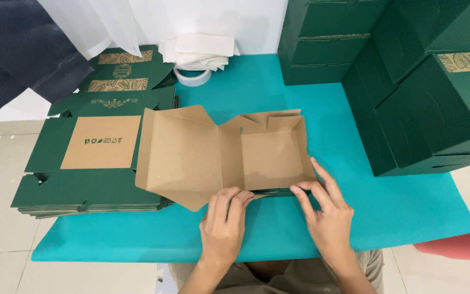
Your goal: The person assembles a green cardboard box by hand. They take a flat, pre-cut cardboard sheet, fold the side flaps inward, and then fold the top and bottom flaps to form the box structure. The finished box is placed on a stack of similar boxes.
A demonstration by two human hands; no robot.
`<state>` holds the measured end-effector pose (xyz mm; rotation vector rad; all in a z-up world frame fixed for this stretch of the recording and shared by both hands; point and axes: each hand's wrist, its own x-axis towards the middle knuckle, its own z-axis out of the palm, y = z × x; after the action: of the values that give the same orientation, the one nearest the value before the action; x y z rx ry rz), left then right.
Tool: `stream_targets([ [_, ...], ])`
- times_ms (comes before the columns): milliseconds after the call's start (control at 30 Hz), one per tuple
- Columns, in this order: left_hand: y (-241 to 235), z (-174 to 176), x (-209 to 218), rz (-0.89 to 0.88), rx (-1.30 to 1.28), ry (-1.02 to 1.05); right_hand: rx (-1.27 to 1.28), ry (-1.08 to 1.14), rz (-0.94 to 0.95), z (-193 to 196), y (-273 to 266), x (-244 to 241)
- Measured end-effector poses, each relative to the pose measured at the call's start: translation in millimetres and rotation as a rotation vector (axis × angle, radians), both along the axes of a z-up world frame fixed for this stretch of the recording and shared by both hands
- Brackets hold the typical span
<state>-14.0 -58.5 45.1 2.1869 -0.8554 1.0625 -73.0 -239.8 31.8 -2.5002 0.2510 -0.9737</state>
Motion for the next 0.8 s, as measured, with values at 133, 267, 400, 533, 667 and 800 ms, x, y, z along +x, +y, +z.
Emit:
stream_targets([
  [133, -2, -1, 0, 0.008, 0.009, 0.013, -0.001, 0.028, 0.008, 1, 4, -2],
  [267, -5, 0, 0, 0.046, 0.006, -0.005, -0.023, 0.007, 0.029, -1, 5, -1],
  [400, -10, -3, 1, 0.063, 0.057, -0.061, -0.024, 0.013, 0.031, 0, 5, -1],
  [533, -11, 2, 0, 0.061, 0.089, -0.079, -0.022, -0.008, 0.05, -2, 4, 0],
  [667, -14, 6, 1, 0.052, 0.159, -0.126, -0.017, -0.002, 0.066, 0, 3, 0],
  [800, -15, 6, 3, 0.06, 0.168, -0.145, 0.013, -0.004, 0.079, -1, 1, -1],
])
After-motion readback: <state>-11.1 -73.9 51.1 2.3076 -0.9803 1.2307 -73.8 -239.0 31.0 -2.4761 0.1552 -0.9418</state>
